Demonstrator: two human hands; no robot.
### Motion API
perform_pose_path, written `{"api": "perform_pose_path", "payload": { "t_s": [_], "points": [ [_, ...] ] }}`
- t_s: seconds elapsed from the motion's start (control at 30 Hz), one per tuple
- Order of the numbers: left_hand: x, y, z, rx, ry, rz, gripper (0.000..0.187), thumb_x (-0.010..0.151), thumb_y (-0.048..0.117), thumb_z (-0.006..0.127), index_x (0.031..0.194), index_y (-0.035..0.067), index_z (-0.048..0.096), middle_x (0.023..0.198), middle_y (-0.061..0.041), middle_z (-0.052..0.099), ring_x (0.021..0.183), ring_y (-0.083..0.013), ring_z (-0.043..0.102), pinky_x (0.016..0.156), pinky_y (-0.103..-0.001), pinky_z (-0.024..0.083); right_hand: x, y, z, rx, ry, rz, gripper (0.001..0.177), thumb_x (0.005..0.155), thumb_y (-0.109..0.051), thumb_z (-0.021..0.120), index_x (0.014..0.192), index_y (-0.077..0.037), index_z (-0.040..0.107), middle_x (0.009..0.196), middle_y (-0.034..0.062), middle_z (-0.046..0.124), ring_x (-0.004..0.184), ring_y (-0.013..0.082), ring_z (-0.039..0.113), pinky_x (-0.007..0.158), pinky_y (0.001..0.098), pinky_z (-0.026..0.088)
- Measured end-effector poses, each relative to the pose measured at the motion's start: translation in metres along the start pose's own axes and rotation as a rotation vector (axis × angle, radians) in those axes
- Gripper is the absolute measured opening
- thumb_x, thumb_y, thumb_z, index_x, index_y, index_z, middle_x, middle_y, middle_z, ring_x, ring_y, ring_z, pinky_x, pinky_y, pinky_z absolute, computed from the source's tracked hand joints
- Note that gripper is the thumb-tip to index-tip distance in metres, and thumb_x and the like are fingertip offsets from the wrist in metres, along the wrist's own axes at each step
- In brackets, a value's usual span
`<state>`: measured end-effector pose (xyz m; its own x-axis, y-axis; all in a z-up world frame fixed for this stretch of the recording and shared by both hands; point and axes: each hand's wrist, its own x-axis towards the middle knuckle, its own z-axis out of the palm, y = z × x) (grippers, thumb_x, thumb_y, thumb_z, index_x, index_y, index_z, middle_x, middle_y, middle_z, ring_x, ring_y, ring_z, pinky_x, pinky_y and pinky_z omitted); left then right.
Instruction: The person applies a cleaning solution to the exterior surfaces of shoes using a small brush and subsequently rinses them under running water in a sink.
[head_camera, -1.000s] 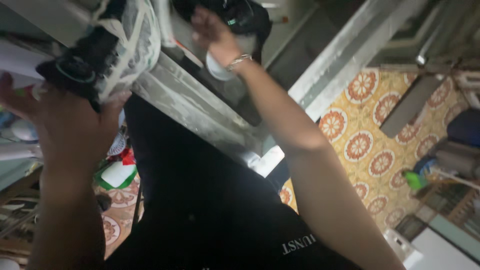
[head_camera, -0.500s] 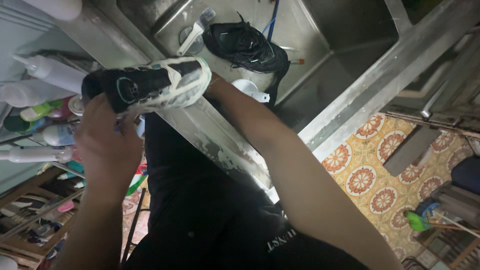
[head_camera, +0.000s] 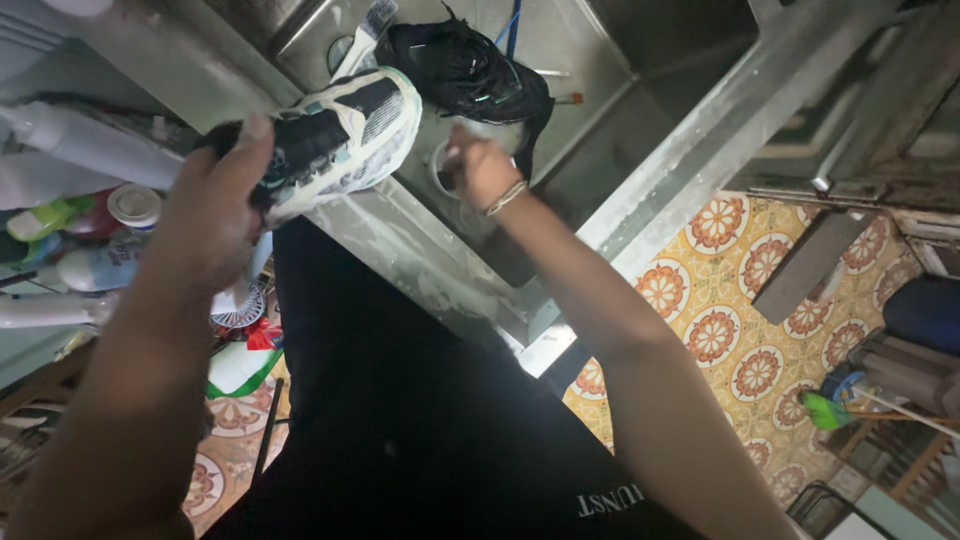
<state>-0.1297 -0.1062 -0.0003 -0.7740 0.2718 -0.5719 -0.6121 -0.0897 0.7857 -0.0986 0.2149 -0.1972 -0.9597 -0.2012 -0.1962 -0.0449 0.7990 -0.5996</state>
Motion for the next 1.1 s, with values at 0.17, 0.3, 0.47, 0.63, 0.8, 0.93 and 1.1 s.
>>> {"api": "perform_pose_path", "payload": {
  "t_s": [0.17, 0.3, 0.47, 0.63, 0.8, 0.93, 1.1],
  "points": [
    [-0.008, -0.019, 0.011, -0.007, 0.311, -0.09, 0.05, 0.103, 0.048, 0.064, 0.127, 0.005, 0.061, 0.092, -0.003, 0.063, 0.063, -0.0144, 0.042, 0.052, -0.032, 0.031, 0.008, 0.021, 0.045, -0.3, -0.127, 0.029, 0.022, 0.09, -0.019, 0.065, 0.11, -0.012, 0.07, 0.092, 0.028, 0.07, 0.084, 0.0434, 0.071, 0.074, 0.0503, 0.057],
    [-0.018, -0.032, 0.015, -0.266, 0.017, -0.103, 0.051, 0.102, 0.051, 0.054, 0.126, 0.006, 0.06, 0.11, -0.006, 0.071, 0.095, -0.0158, 0.068, 0.083, -0.03, 0.054, -0.008, 0.028, 0.002, -0.225, 0.121, -0.166, 0.018, 0.08, -0.011, 0.067, 0.097, -0.01, 0.072, 0.093, 0.0192, 0.075, 0.084, 0.0378, 0.073, 0.076, 0.0463, 0.059],
    [-0.05, -0.073, 0.04, -0.337, -0.06, -0.098, 0.048, 0.105, 0.048, 0.051, 0.133, 0.009, 0.055, 0.123, -0.006, 0.069, 0.11, -0.0165, 0.07, 0.095, -0.033, 0.058, -0.104, -0.009, -0.09, 0.526, 0.564, 0.314, 0.018, 0.085, 0.003, 0.081, 0.099, -0.003, 0.071, 0.093, 0.0115, 0.079, 0.082, 0.0194, 0.075, 0.069, 0.0307, 0.06],
    [-0.074, -0.092, 0.079, -0.314, -0.139, -0.069, 0.058, 0.111, 0.048, 0.043, 0.137, -0.001, 0.059, 0.123, -0.009, 0.07, 0.107, -0.0135, 0.069, 0.095, -0.028, 0.056, -0.189, -0.049, -0.109, 1.054, 0.595, 0.195, 0.027, 0.092, 0.009, 0.074, 0.116, 0.003, 0.063, 0.11, 0.0125, 0.075, 0.09, 0.0179, 0.077, 0.078, 0.0307, 0.065],
    [-0.079, -0.092, 0.09, -0.413, -0.316, -0.167, 0.061, 0.112, 0.05, 0.043, 0.134, -0.005, 0.061, 0.116, -0.013, 0.072, 0.098, -0.0156, 0.067, 0.081, -0.027, 0.05, -0.237, -0.08, -0.08, 0.974, 0.351, 0.207, 0.059, 0.088, 0.014, 0.074, 0.142, 0.003, 0.055, 0.106, 0.0183, 0.074, 0.086, 0.0159, 0.073, 0.073, 0.027, 0.058],
    [-0.078, -0.094, 0.118, -0.442, -0.414, -0.202, 0.062, 0.111, 0.049, 0.044, 0.14, -0.005, 0.056, 0.126, -0.014, 0.068, 0.114, -0.018, 0.067, 0.099, -0.031, 0.052, -0.243, -0.079, -0.073, 0.916, 0.213, 0.25, 0.059, 0.091, 0.009, 0.06, 0.146, 0.0, 0.043, 0.115, 0.0167, 0.066, 0.085, 0.0155, 0.069, 0.071, 0.0281, 0.059],
    [-0.085, -0.092, 0.14, -0.442, -0.396, -0.219, 0.069, 0.104, 0.053, 0.042, 0.14, -0.004, 0.054, 0.133, -0.016, 0.066, 0.122, -0.0215, 0.067, 0.109, -0.036, 0.051, -0.242, -0.086, -0.091, 0.28, 0.443, -0.111, 0.058, 0.1, 0.005, 0.056, 0.153, 0.0, 0.032, 0.137, 0.0198, 0.058, 0.124, 0.0293, 0.063, 0.102, 0.04, 0.051]
  ]
}}
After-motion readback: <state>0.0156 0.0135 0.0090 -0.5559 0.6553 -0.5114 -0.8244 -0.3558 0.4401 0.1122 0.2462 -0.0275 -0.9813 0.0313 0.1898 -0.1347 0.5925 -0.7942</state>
